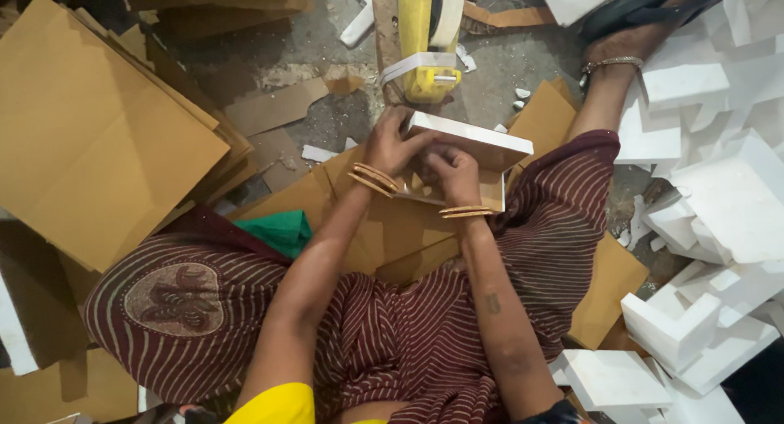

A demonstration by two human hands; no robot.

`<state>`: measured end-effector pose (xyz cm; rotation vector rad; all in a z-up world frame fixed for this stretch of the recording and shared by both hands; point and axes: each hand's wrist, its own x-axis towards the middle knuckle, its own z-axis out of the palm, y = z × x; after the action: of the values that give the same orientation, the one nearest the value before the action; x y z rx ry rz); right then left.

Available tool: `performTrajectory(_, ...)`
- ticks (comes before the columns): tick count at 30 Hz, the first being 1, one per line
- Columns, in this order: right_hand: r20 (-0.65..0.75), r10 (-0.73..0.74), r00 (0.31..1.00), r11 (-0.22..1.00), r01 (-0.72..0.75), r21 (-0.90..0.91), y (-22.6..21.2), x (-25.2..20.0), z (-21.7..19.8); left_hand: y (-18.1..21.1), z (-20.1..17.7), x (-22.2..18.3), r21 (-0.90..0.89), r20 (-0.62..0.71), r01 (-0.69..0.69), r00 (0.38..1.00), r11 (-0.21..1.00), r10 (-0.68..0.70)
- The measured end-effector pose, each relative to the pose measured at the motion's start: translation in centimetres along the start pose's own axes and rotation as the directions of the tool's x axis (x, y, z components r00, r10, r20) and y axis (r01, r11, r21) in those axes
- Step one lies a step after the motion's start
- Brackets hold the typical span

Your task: The person sits on the floor and assembles small white boxes by inserting white foam inserts into brown cardboard shells. The person repeatedly picks up a foam insert, places it into a cardboard shell, and sets the assembled box aside.

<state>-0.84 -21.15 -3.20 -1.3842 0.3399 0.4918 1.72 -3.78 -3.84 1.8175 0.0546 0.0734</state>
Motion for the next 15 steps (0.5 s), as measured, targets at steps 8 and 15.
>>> performTrajectory(8, 0.010, -0.298, 0.955, 0.627, 0.203, -0.752, -7.2, -3.9, 0.8, 0.1, -1.0, -0.3, 0.078, 0.001, -0.223, 0.975, 0.972, 0.223)
performTrajectory(15, 0.124, -0.538, 0.834, 0.571, 0.468, -0.674, -10.8, 0.7, 2.1, -1.0, -1.1, -0.3, 0.126, 0.075, -0.166, 0.985, 0.978, 0.158)
